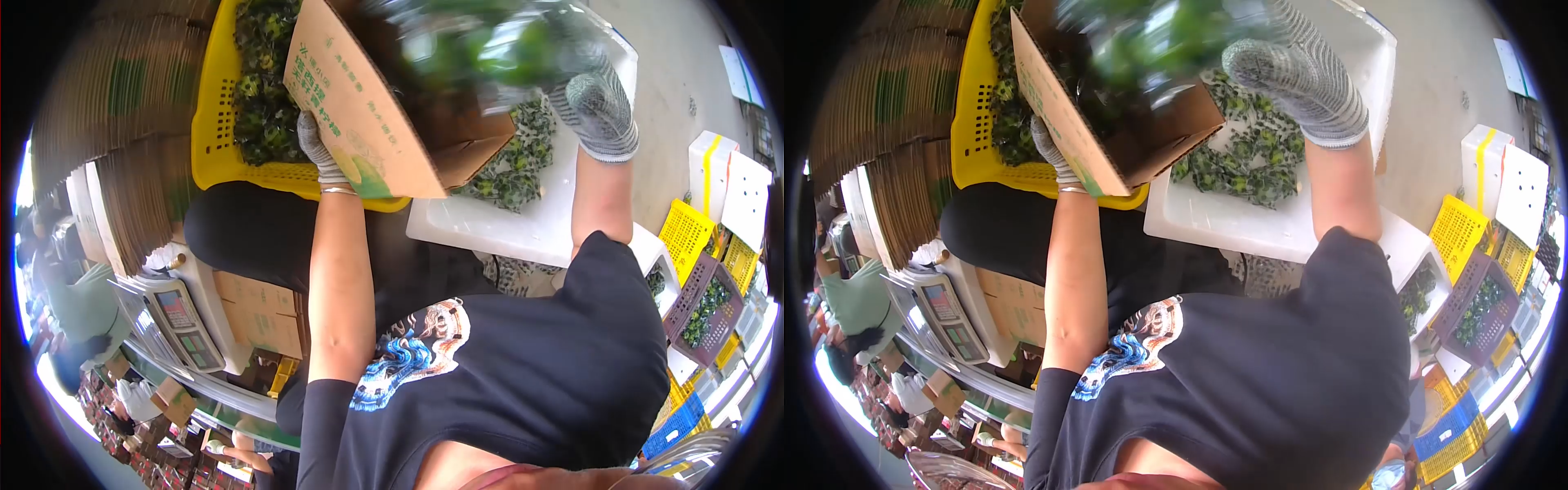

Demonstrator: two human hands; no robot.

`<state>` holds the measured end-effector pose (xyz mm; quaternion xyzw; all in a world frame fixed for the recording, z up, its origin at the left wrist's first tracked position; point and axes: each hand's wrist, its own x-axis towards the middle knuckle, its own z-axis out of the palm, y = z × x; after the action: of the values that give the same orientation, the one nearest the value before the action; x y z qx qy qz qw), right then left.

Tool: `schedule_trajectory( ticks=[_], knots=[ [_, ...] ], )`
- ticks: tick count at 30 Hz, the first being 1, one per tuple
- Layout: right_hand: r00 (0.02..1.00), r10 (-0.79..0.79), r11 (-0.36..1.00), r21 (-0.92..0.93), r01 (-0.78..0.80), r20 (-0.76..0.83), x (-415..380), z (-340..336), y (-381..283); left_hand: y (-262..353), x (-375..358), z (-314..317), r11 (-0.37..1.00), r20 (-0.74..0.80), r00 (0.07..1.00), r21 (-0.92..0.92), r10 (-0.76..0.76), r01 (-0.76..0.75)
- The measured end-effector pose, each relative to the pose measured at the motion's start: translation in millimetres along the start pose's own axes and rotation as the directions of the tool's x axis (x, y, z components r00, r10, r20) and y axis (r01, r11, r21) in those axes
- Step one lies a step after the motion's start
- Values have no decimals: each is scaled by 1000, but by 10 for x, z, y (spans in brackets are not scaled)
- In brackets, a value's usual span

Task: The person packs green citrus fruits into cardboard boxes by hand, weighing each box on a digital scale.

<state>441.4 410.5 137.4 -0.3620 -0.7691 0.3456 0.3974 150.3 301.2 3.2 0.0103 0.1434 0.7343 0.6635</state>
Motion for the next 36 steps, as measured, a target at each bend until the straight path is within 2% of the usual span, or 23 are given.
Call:
schedule_trajectory(
  ticks=[1, 2, 3, 4, 5, 6, 7, 9, 10, 14, 15, 18, 21, 24, 25, 26, 27, 29, 30, 31, 32, 33, 36],
  knots=[
    [965, 221, 908, 331, -256, 141, 129, 24, -267, 7, -27, 25, 995, 68, 997, -97, -27, 34],
    [863, 426, 651, 570, -501, 272, 255, 48, -535, -31, -64, 98, 999, -9, 1000, -27, 24, -24],
    [871, 440, 712, 507, -486, 216, 197, -38, -218, -17, -46, 10, 998, -58, 998, -47, 28, -31],
    [881, 448, 768, 438, -468, 155, 127, -105, 146, 40, -15, -133, 987, 2, 1000, -161, 1, -1],
    [761, 637, 754, 106, -649, 127, 30, -88, 537, 97, 18, -275, 963, 62, 998, -268, -26, 42],
    [621, 784, 609, -222, -762, 19, -142, -50, 1067, 86, 38, -243, 981, -38, 999, -190, 36, -43],
    [550, 835, 493, -498, -714, 38, -522, -106, 1948, 59, 36, -170, 988, -134, 986, -104, 103, -118],
    [365, 930, 162, -842, -515, -44, -1078, 75, 2391, -31, 8, 78, 957, -233, 934, 170, 270, -234],
    [285, 958, 173, -855, -489, 31, -1283, 169, 2678, -23, -7, 226, 975, -166, 975, -137, 149, -173],
    [128, 944, -195, -828, -526, -303, -1235, 851, 2568, 13, 104, -517, 963, -211, 958, -147, 193, -226],
    [171, 921, -198, -800, -566, -349, -1201, 882, 2491, 11, 93, -495, 962, -206, 960, -154, 191, -225],
    [147, 965, -116, -860, -496, -216, -1051, 704, 2430, -14, 40, -351, 967, -197, 965, -150, 176, -207],
    [196, 956, -47, -770, -636, -220, -949, 561, 2280, -3, -32, -219, 966, -194, 966, -160, 170, -202],
    [462, 870, 296, -566, -769, -173, -984, 379, 2397, 13, -29, -290, 958, -199, 961, -173, 193, -228],
    [531, 837, 477, -299, -826, -130, -957, 305, 2281, -9, -1, -314, 954, -198, 960, -183, 199, -236],
    [653, 755, 656, 32, -754, -63, -833, 279, 1961, -25, 15, -311, 953, -191, 962, -193, 196, -233],
    [766, 641, 725, 366, -584, -50, -698, 254, 1578, -47, 30, -305, 954, -178, 967, -206, 185, -220],
    [920, 383, 866, 378, -328, -78, -305, 192, 389, -70, 32, -297, 958, -116, 983, -235, 142, -167],
    [973, 94, 966, 256, -38, -209, -105, 246, -75, -59, 33, -315, 962, -29, 996, -258, 81, -86],
    [932, -212, 964, 93, 248, -295, 67, 295, -420, -48, 35, -334, 963, 59, 998, -268, 19, -2],
    [939, -292, 955, -3, 296, -184, 218, 304, -650, -75, -38, -58, 964, 69, 997, -266, 28, -9],
    [931, -360, 931, -93, 354, -62, 377, 312, -865, -61, -25, -66, 926, 209, 978, -364, -21, 98],
    [876, -406, 846, -254, 468, 260, 558, 288, -1231, -14, -62, -62, 988, -11, 999, -146, 53, -54]
  ],
)
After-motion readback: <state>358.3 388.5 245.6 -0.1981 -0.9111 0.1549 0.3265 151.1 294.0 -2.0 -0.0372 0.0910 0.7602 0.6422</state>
